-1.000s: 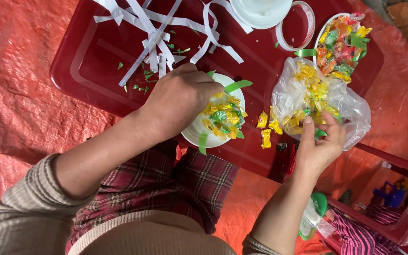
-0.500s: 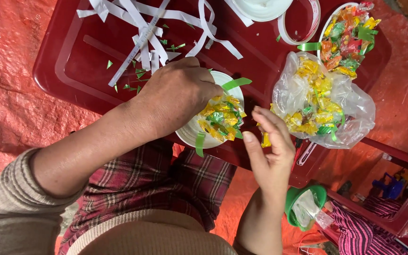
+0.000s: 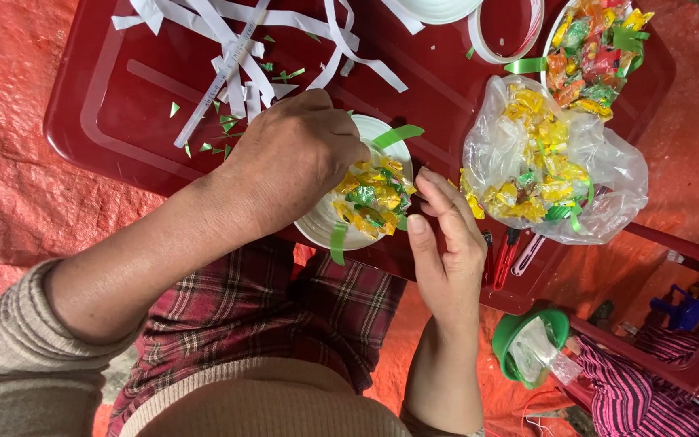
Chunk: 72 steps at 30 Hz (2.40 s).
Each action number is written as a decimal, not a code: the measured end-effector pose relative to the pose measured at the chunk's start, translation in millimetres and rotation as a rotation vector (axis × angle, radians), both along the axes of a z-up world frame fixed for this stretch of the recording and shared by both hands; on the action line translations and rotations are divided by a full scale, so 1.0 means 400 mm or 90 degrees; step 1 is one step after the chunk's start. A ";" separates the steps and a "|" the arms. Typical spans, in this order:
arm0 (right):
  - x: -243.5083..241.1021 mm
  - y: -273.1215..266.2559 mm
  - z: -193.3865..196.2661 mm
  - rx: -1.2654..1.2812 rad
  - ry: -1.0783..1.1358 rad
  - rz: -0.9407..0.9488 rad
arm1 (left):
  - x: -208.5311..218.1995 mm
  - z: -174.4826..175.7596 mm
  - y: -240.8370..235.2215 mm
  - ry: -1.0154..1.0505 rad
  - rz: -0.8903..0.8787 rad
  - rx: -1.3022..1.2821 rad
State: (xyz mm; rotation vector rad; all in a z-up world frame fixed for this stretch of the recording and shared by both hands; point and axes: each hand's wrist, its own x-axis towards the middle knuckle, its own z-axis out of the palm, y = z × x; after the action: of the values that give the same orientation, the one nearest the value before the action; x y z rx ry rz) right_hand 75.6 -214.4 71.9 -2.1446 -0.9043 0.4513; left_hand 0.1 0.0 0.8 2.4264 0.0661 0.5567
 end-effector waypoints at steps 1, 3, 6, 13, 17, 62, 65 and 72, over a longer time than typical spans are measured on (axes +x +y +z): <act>0.001 -0.004 0.000 0.002 0.005 -0.005 | -0.001 0.001 0.000 -0.001 0.001 0.002; -0.002 -0.009 -0.003 0.006 0.010 -0.009 | -0.002 -0.009 -0.003 -0.001 0.004 0.006; -0.004 -0.018 -0.011 0.013 0.024 -0.011 | -0.002 -0.009 -0.002 -0.004 0.008 0.016; -0.015 -0.025 -0.035 0.053 0.078 -0.037 | -0.005 0.001 -0.005 -0.007 0.009 0.040; -0.015 -0.032 -0.040 0.055 0.080 -0.039 | -0.008 0.004 -0.003 -0.014 0.009 0.046; 0.011 -0.069 0.025 0.076 0.095 -0.121 | -0.034 0.097 0.013 0.020 -0.056 0.061; 0.020 -0.088 0.026 0.091 0.090 -0.150 | -0.035 0.094 0.014 0.020 -0.073 0.036; 0.044 -0.137 0.026 0.138 0.108 -0.178 | -0.042 0.100 0.020 0.013 -0.060 -0.023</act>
State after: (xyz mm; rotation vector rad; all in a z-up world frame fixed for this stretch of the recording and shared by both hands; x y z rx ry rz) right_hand 93.3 -269.0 82.2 -1.9626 -0.5240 0.3686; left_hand -16.8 8.1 40.9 2.3868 -0.0288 0.4846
